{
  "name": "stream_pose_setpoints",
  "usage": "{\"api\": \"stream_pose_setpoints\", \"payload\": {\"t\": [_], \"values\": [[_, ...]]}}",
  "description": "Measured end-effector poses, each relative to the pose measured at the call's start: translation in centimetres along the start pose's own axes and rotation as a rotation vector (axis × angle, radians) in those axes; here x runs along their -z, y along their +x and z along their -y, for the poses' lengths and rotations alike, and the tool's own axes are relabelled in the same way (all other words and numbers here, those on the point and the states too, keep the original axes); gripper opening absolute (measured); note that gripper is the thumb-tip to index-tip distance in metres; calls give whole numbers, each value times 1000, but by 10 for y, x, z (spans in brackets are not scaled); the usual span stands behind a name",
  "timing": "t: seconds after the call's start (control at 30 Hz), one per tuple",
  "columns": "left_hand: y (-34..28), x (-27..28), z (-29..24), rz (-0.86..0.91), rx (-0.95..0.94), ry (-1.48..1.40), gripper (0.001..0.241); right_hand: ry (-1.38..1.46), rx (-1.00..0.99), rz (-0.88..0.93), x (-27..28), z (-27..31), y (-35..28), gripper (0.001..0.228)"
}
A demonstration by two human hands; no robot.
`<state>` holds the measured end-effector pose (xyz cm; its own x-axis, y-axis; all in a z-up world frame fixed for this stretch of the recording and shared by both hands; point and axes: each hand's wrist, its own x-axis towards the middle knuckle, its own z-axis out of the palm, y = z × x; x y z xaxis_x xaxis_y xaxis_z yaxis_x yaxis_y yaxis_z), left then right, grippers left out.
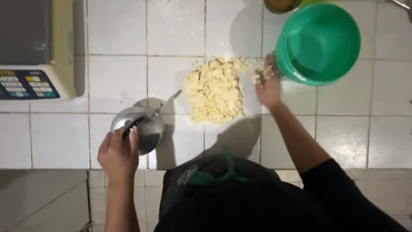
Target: Knead dough on a tiled countertop until smooth.
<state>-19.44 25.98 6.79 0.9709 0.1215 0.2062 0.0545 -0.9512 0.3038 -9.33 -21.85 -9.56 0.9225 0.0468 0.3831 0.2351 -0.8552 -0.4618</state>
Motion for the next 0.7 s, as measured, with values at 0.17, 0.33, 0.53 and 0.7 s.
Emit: {"api": "stream_pose_setpoints", "payload": {"t": [0.17, 0.33, 0.53, 0.7], "values": [[15, -14, 40, -134, -189, 61, 35, 91, -195, 77, -16, -46, 12, 64], [34, -10, 69, -108, -178, 154, 44, 310, -49, 36, -52, -23, 37, 61], [50, 0, 74, -43, 83, 116, 42, 549, -22, 190, -69, 52, 51, 74], [60, -89, 6, -525, -150, 16, 53, 828, -353, 186, -57, 79, 54, 46]]}}
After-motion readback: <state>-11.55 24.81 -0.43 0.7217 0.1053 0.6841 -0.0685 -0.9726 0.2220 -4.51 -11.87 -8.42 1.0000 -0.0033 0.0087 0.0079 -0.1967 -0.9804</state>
